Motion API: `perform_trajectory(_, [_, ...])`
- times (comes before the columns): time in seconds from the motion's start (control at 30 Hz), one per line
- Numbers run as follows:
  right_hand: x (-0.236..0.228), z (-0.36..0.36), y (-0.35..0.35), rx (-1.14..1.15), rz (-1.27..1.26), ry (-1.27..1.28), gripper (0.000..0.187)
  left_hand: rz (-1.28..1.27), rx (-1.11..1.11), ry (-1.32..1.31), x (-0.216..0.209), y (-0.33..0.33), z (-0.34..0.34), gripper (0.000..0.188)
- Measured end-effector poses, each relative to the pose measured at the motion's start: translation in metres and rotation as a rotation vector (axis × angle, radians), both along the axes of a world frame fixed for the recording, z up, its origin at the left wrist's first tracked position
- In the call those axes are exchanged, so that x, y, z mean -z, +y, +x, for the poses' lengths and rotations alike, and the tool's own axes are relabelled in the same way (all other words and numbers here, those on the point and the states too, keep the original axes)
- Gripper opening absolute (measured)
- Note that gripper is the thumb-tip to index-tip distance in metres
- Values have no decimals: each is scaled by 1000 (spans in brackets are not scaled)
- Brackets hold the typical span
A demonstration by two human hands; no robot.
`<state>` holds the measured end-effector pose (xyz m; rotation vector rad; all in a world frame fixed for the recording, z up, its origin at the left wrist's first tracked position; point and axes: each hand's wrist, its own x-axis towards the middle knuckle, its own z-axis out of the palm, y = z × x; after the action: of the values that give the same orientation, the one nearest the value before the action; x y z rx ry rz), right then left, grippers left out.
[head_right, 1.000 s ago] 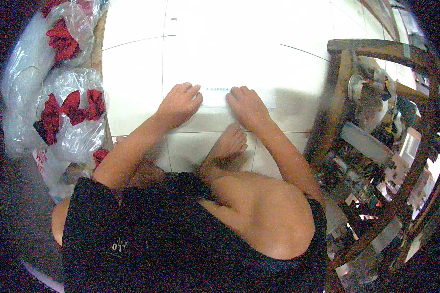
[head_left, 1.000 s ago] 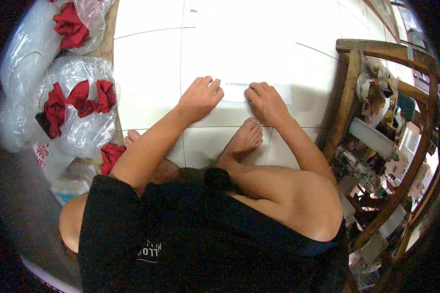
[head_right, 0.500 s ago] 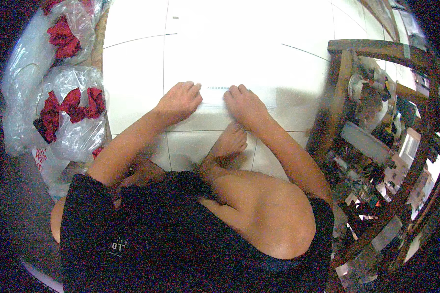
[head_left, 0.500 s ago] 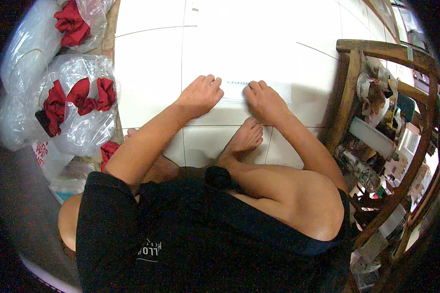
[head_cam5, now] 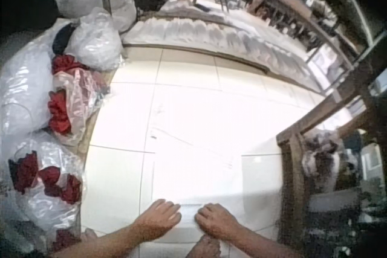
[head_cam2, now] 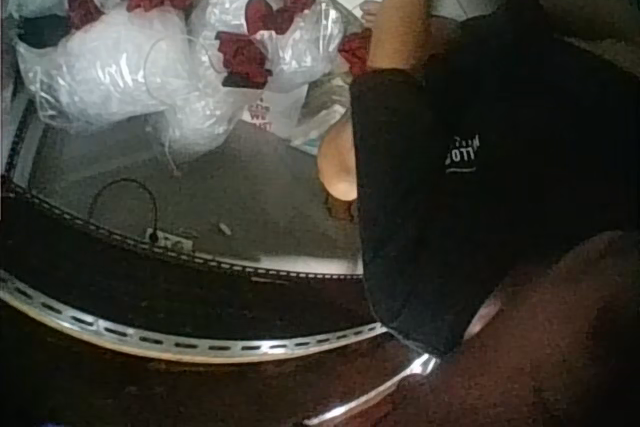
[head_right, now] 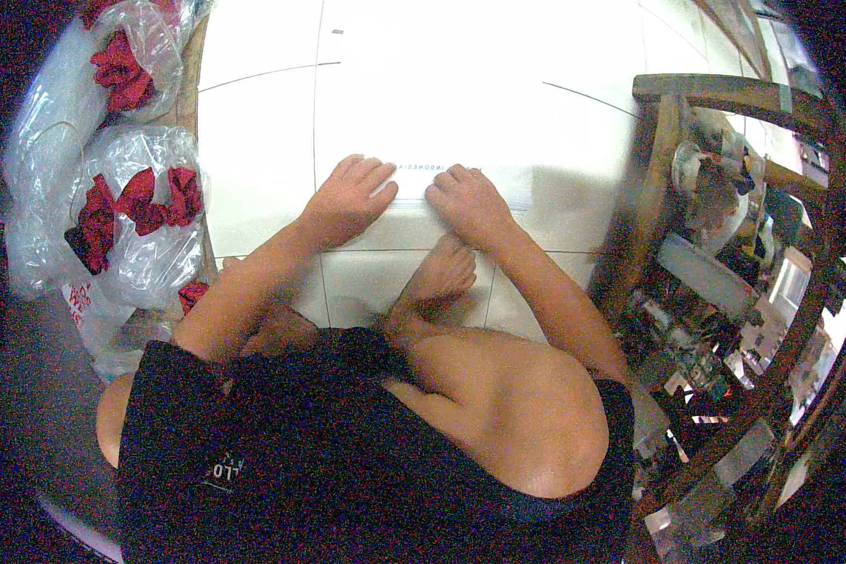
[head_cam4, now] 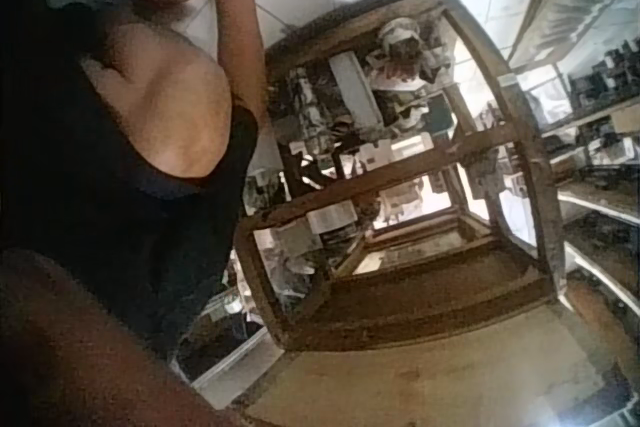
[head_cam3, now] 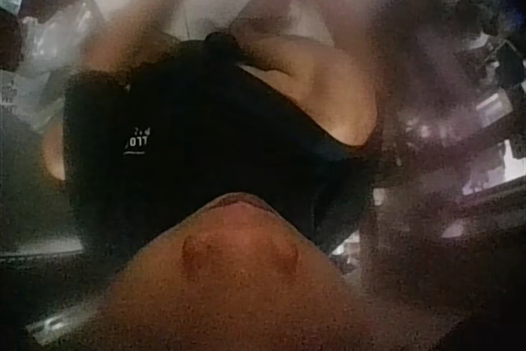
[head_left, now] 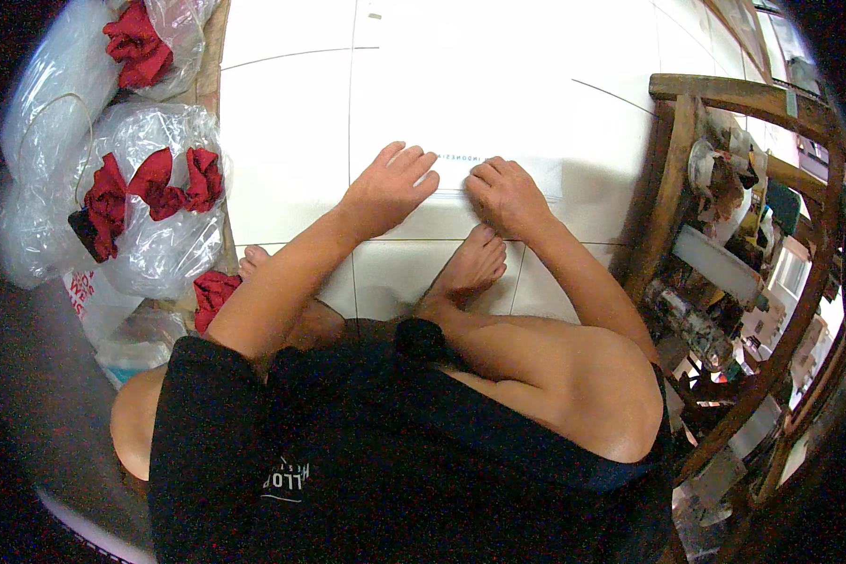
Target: The person sits on the floor and repeatedly folds white plastic shopping bags. They pick up a bag, fold it into a smaller square shape, and place it on a growing stack. The process is repeated for multiple bags.
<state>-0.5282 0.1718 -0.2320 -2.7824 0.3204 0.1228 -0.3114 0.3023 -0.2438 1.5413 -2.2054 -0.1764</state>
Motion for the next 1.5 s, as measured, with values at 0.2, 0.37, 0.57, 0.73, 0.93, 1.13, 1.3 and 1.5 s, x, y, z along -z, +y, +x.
perform_trajectory(0.2, [1, 1, -1, 17, 28, -47, 15, 182, 259, -167, 5, 14, -16, 7])
perform_trajectory(0.37, [7, -2, -1, 13, 8, -55, 14, 247, 62, -157, 25, 38, -39, 42])
perform_trajectory(0.57, [6, -1, 0, 17, 9, -61, 14, 284, 46, -160, 25, 47, -40, 51])
perform_trajectory(0.73, [8, -2, 1, 24, 8, -99, 12, 295, 68, -162, 22, 48, -40, 65])
perform_trajectory(0.93, [9, -4, 2, 47, 15, -89, 14, 355, 2, -131, 23, 48, -44, 64])
perform_trajectory(1.13, [10, -6, 3, 29, 17, -86, 15, 456, 11, -140, 18, 44, -46, 61])
perform_trajectory(1.3, [12, -7, 5, 20, 21, -70, 18, 489, -2, -104, 22, 44, -46, 55])
perform_trajectory(1.5, [9, -9, 7, 40, 5, -76, 22, 379, -113, 79, -5, 23, -24, 18])
